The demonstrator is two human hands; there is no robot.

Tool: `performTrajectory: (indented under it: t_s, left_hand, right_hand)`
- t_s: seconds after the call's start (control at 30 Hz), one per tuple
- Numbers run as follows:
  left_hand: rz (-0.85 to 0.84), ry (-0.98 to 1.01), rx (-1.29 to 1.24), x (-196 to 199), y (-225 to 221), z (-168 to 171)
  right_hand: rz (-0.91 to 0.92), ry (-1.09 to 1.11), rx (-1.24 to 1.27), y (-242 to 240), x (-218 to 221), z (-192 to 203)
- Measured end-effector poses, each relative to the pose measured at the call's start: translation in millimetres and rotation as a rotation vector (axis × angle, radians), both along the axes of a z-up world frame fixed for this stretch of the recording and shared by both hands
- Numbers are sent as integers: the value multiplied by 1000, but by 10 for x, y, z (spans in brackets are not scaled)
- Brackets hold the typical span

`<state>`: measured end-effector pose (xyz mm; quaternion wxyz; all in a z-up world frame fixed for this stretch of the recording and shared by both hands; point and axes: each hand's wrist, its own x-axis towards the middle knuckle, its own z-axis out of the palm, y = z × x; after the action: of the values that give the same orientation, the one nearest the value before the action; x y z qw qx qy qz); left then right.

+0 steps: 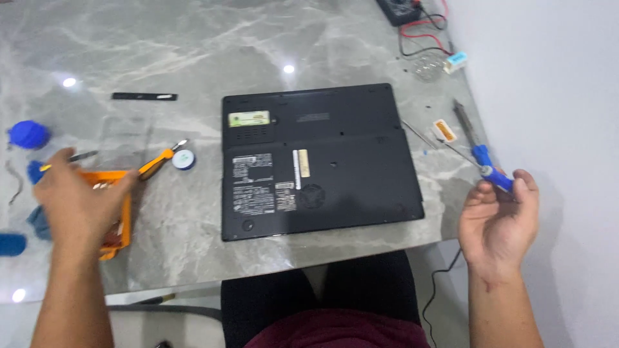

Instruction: Disassembling a laptop by removing screws from the bottom cover and extracting internal hardware components.

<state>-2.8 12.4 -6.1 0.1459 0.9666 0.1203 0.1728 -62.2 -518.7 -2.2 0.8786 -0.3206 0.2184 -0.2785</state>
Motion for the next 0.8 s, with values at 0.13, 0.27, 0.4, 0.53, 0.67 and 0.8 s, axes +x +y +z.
performTrajectory:
  t_s: [0.13,0.27,0.4,0.53,0.67,0.8]
  left_hand:
    - [50,82,-27,-59,17,30]
    - [60,108,-27,-38,110,-75]
    - [89,150,-48,-52,13,20]
    - [179,217,-177,-112,-228,261]
    - [114,81,8,-139,-41,10]
    - [-183,-305,55,-254,-355,40]
  right_hand:
    - [-58,38,5,-25,-25,-1]
    - [-96,94,-18,-1,-22,7]
    - [-82,134,-27,21,-7,47]
    - [-81,172,-73,44,30,47]
    - [-70,143,-107,83,64,34]
    - [-24,140,-201,137,138,-98]
